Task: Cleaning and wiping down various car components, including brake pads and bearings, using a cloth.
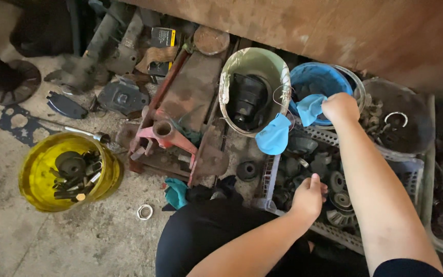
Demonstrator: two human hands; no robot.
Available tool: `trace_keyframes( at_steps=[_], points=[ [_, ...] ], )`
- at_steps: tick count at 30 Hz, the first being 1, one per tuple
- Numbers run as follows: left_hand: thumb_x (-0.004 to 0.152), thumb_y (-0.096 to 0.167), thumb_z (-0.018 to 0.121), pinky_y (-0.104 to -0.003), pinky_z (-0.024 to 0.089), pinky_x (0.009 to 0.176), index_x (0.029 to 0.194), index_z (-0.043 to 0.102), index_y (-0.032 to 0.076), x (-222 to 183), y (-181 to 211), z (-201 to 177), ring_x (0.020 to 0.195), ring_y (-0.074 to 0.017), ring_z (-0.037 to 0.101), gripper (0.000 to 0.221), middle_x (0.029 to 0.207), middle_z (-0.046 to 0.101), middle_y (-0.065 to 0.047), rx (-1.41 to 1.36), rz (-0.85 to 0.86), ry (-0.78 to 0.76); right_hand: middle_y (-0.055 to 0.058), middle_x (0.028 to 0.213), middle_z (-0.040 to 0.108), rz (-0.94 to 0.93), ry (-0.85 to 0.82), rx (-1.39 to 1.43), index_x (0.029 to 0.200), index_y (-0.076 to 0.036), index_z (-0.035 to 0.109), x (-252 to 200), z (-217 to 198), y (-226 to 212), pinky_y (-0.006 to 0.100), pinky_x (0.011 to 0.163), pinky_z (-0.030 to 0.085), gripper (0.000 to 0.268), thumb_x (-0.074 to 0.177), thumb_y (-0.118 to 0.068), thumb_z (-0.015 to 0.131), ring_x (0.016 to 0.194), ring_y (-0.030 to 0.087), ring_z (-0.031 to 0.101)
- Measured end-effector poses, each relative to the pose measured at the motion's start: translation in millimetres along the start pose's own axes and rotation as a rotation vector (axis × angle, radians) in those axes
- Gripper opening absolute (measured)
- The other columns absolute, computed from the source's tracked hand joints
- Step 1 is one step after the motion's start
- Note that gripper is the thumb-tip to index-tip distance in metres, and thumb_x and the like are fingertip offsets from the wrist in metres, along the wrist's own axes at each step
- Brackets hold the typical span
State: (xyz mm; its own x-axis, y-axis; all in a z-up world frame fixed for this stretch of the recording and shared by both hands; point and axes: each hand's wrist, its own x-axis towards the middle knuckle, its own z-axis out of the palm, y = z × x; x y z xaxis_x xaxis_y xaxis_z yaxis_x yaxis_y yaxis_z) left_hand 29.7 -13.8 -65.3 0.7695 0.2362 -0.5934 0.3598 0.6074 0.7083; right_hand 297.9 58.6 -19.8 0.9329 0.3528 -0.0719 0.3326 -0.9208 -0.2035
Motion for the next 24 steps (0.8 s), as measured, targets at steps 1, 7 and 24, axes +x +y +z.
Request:
trace_keyframes(
  at_steps=[1, 7, 24],
  points=[
    [0.111, 0.049, 0.035, -0.037, 0.05, 0.083, 0.108, 0.059, 0.004, 4, -4, -1, 0.082, -0.0177, 0.058, 0.051, 0.1, 0.063, -0.006, -0.002, 0.0, -0.001, 0.021, 0.094, 0.071, 0.0, 0.0, -0.002, 0.091, -0.007, 0.08, -2, 2, 2, 0.052, 0.073, 0.054, 0.026, 0.089, -0.03, 0.069, 0.089, 0.043, 0.066],
    [0.111, 0.045, 0.041, -0.035, 0.051, 0.073, 0.103, 0.062, 0.001, 22, -12, -3, 0.074, -0.017, 0.059, 0.049, 0.09, 0.066, -0.006, -0.102, 0.097, 0.068, 0.015, 0.086, 0.071, -0.239, 0.262, 0.442, 0.108, -0.003, 0.075, -48, -7, 32, 0.043, 0.072, 0.051, 0.03, 0.104, -0.032, 0.07, 0.078, 0.029, 0.068],
    [0.092, 0.032, 0.077, -0.035, 0.051, 0.073, 0.106, 0.074, -0.002, -14, 9, -7, 0.08, -0.0195, 0.062, 0.038, 0.087, 0.071, -0.014, 0.427, 0.504, -0.074, 0.002, 0.106, 0.067, 0.129, -0.011, 1.333, 0.125, 0.002, 0.069, -283, 3, 176, 0.027, 0.075, 0.043, 0.028, 0.107, -0.02, 0.066, 0.09, 0.011, 0.057]
  ],
)
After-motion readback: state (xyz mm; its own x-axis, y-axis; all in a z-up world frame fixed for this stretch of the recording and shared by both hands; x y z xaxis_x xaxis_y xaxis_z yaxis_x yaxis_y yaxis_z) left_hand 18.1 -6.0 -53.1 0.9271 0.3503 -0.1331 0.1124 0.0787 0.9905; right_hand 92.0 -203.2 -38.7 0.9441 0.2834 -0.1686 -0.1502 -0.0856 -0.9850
